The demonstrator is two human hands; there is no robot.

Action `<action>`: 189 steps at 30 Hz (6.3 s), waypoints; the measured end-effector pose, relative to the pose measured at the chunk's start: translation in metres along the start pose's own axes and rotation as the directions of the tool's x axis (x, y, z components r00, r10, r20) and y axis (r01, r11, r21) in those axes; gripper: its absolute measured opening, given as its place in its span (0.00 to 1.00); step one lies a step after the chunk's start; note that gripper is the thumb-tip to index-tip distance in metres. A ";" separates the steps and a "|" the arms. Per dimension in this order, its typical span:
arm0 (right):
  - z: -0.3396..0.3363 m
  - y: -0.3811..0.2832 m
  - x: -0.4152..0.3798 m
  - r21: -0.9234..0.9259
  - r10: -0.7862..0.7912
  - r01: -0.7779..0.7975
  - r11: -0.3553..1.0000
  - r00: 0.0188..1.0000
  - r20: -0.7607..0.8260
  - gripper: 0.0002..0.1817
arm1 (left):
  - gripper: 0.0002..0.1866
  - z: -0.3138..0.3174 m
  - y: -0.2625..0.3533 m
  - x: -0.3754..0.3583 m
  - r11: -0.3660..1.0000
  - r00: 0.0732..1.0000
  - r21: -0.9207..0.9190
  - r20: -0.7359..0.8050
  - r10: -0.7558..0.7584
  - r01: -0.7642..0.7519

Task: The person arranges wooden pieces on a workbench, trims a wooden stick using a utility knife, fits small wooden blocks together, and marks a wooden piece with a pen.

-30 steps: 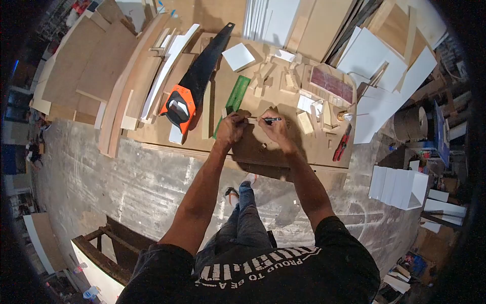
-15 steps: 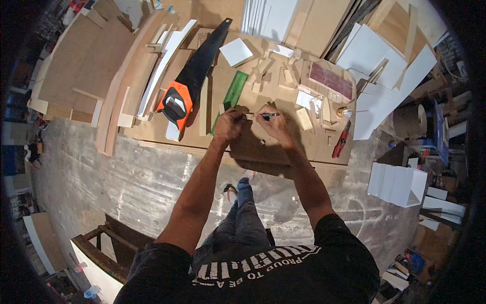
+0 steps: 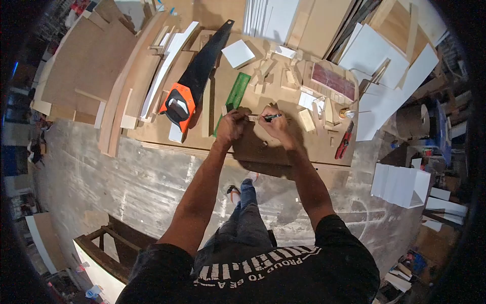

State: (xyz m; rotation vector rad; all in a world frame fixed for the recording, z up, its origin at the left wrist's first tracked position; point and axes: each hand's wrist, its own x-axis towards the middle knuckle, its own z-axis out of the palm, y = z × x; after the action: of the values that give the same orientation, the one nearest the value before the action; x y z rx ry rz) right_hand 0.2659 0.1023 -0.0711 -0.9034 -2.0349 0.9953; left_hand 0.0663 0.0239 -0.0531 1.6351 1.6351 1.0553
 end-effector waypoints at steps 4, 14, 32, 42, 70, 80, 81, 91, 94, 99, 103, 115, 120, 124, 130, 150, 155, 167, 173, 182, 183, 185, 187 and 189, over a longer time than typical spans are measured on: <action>-0.006 -0.004 -0.001 0.102 -0.045 0.041 0.994 0.998 0.037 0.05 | 0.14 0.004 -0.003 -0.001 0.998 0.999 0.052 0.044 -0.020 0.017; -0.012 0.016 -0.027 0.149 0.207 -0.199 0.968 0.978 -0.034 0.08 | 0.16 -0.004 0.002 -0.002 0.996 0.996 0.072 0.067 -0.057 0.053; -0.020 -0.007 -0.015 0.032 0.122 -0.123 0.992 0.992 0.030 0.07 | 0.17 0.001 0.001 -0.003 0.996 0.999 0.080 -0.003 0.034 -0.034; -0.025 -0.007 -0.013 0.062 0.097 -0.102 0.993 0.992 0.075 0.05 | 0.16 0.000 0.000 0.000 0.998 1.000 0.064 -0.001 0.014 -0.014; -0.002 0.014 -0.041 0.435 0.222 -0.089 0.896 0.938 -0.266 0.05 | 0.22 0.025 0.025 -0.003 0.917 0.950 0.292 -0.071 0.305 -0.273; -0.006 0.006 -0.046 0.311 0.236 -0.158 0.937 0.944 -0.232 0.08 | 0.14 0.030 0.018 -0.001 0.952 0.977 0.249 -0.075 0.200 -0.176; -0.009 0.000 -0.045 0.242 0.228 -0.173 0.955 0.948 -0.221 0.08 | 0.14 0.033 0.013 0.000 0.944 0.972 0.269 -0.081 0.219 -0.190; -0.003 0.003 -0.043 0.160 0.079 -0.038 0.986 0.962 -0.260 0.07 | 0.15 0.037 0.002 0.003 0.937 0.969 0.273 -0.058 0.242 -0.218; -0.003 0.004 -0.044 0.192 0.172 -0.133 0.972 0.964 -0.204 0.06 | 0.13 0.037 0.003 0.002 0.944 0.974 0.264 -0.057 0.218 -0.196; -0.004 -0.002 -0.039 0.053 -0.004 0.019 0.998 0.961 -0.276 0.06 | 0.12 0.037 0.004 0.002 0.946 0.975 0.260 -0.059 0.214 -0.192; -0.005 -0.005 -0.043 0.102 0.153 -0.133 0.986 0.964 -0.217 0.06 | 0.12 0.037 0.001 0.002 0.937 0.971 0.279 -0.051 0.235 -0.212; -0.009 -0.012 -0.040 0.091 0.074 -0.058 0.994 0.981 -0.180 0.06 | 0.15 0.032 0.008 0.004 0.939 0.975 0.286 -0.056 0.213 -0.189; -0.002 0.008 -0.049 0.541 0.332 -0.149 0.827 0.908 -0.257 0.05 | 0.16 0.035 0.009 0.001 0.955 0.986 0.256 -0.032 0.162 -0.149; -0.012 0.014 -0.055 0.485 0.214 -0.088 0.870 0.954 -0.211 0.03 | 0.16 0.030 0.007 0.003 0.945 0.974 0.249 -0.026 0.223 -0.210; -0.006 0.017 -0.053 0.323 0.111 -0.027 0.946 0.963 -0.245 0.03 | 0.15 0.034 0.002 0.003 0.939 0.970 0.263 -0.035 0.239 -0.222; -0.009 0.009 -0.047 0.080 0.045 -0.022 0.997 0.951 -0.305 0.05 | 0.14 0.033 0.007 0.005 0.941 0.978 0.285 -0.050 0.202 -0.180; -0.002 0.023 -0.054 0.157 0.118 -0.072 0.985 0.944 -0.309 0.04 | 0.14 0.032 0.010 0.004 0.954 0.980 0.241 -0.043 0.194 -0.178; -0.018 -0.013 -0.034 0.439 0.329 -0.243 0.865 0.935 -0.130 0.06 | 0.33 0.000 0.019 -0.013 0.996 0.999 -0.070 -0.007 0.050 -0.051; 0.008 -0.008 -0.009 0.380 0.163 -0.176 0.908 0.984 0.068 0.05 | 0.25 0.002 0.002 -0.015 0.992 0.990 0.036 -0.069 0.127 -0.124; 0.008 -0.020 0.004 0.188 -0.018 -0.007 0.982 0.991 0.132 0.05 | 0.20 0.000 -0.001 -0.012 0.989 0.989 0.065 -0.060 0.134 -0.130; 0.008 -0.021 0.006 0.186 -0.030 0.004 0.982 0.991 0.133 0.05 | 0.20 0.000 -0.001 -0.012 0.990 0.990 0.066 -0.061 0.128 -0.124; 0.007 -0.021 0.006 0.183 -0.047 0.021 0.983 0.990 0.135 0.05 | 0.19 0.001 -0.001 -0.013 0.992 0.992 0.066 -0.057 0.113 -0.109; 0.005 -0.024 0.003 0.081 -0.116 0.108 0.991 0.988 0.103 0.05 | 0.19 0.004 -0.006 -0.013 0.993 0.993 0.050 -0.047 0.109 -0.106; 0.003 -0.032 0.008 0.085 -0.095 0.086 0.993 0.989 0.109 0.05 | 0.18 0.004 -0.011 -0.012 0.992 0.990 0.049 -0.072 0.122 -0.119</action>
State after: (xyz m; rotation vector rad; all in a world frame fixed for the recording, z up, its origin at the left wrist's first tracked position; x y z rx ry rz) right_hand 0.2501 0.0930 -0.0434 -0.7204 -2.0942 1.0916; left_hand 0.0651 0.0137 -0.0663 1.7621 1.6356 1.1611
